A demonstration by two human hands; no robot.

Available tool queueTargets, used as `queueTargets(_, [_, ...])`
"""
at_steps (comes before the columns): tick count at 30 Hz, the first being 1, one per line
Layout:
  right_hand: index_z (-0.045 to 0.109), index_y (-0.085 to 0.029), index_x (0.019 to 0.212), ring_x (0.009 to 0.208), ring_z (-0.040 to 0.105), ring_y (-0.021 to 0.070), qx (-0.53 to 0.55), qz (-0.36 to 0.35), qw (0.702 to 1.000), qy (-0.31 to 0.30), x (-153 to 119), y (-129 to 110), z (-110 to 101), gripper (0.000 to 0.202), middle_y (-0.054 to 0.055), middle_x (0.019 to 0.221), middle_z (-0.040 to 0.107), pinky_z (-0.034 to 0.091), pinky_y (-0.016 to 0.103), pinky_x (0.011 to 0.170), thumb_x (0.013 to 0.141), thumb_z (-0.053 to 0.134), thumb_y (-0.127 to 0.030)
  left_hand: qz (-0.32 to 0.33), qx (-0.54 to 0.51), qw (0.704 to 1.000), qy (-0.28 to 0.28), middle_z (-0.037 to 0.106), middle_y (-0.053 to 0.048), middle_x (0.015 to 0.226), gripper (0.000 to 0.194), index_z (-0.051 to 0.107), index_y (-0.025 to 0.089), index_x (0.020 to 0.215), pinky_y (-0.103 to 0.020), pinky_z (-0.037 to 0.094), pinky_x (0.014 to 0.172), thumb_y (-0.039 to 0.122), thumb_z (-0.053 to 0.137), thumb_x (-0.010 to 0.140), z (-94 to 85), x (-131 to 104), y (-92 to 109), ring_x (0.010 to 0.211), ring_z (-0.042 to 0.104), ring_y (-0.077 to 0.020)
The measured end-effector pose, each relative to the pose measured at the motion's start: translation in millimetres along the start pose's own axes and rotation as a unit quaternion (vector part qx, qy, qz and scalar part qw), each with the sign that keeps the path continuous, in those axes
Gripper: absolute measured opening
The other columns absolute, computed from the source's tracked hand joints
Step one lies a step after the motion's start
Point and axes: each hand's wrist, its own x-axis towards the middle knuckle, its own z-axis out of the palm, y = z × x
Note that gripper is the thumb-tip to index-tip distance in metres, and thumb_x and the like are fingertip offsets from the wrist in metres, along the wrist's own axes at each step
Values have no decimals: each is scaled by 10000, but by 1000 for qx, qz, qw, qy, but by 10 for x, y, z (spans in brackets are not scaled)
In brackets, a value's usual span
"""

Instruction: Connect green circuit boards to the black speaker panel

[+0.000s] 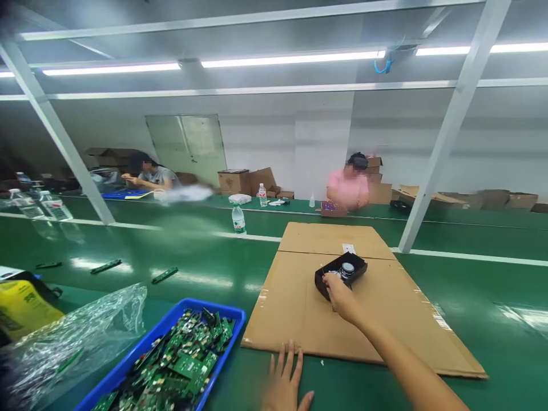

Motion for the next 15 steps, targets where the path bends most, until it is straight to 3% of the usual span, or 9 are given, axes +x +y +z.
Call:
queueTargets(3, [497,-163,1374,1370,447,298,-15,16,1000,-7,-141,33,-106,472,169,1454,491,437,510,1102,906,548,-193,-1,10,1000,22,172,-36,1669,901,271,330,1567,-601,129,1287,562,610,765,-209,-74,142,1535,41,-336])
queueTargets(5, [516,-160,1358,1334,475,342,-38,41,998,-24,-201,98,-150,529,194,1414,529,431,579,1077,858,666,-244,3,17,999,35,207,-51,1671,841,289,321,1569,-598,112,1288,580,551,814,-344,-116,239,1546,66,-329])
queueTargets(7, [586,-174,1269,1253,538,342,-64,60,995,-48,-224,143,-176,445,166,1305,615,412,620,1065,853,714,-269,12,19,999,45,239,-84,1667,813,320,275,1567,-603,110,1285,577,522,840,-454,-147,309,1551,95,-339])
queueTargets(10, [656,-175,1129,1187,586,280,-103,68,990,-75,-179,135,-214,229,92,1175,674,384,592,1103,940,665,-303,26,7,998,59,275,-128,1658,816,346,210,1561,-628,96,1277,561,517,845,-537,-174,346,1554,104,-360])
queueTargets(15, [682,-153,997,1087,633,225,-129,46,984,-111,-137,-70,-339,205,59,1067,696,492,476,1011,971,650,-354,38,-14,996,82,351,-132,1636,788,396,227,1545,-618,122,1274,539,545,836,-534,-202,325,1549,146,-369])
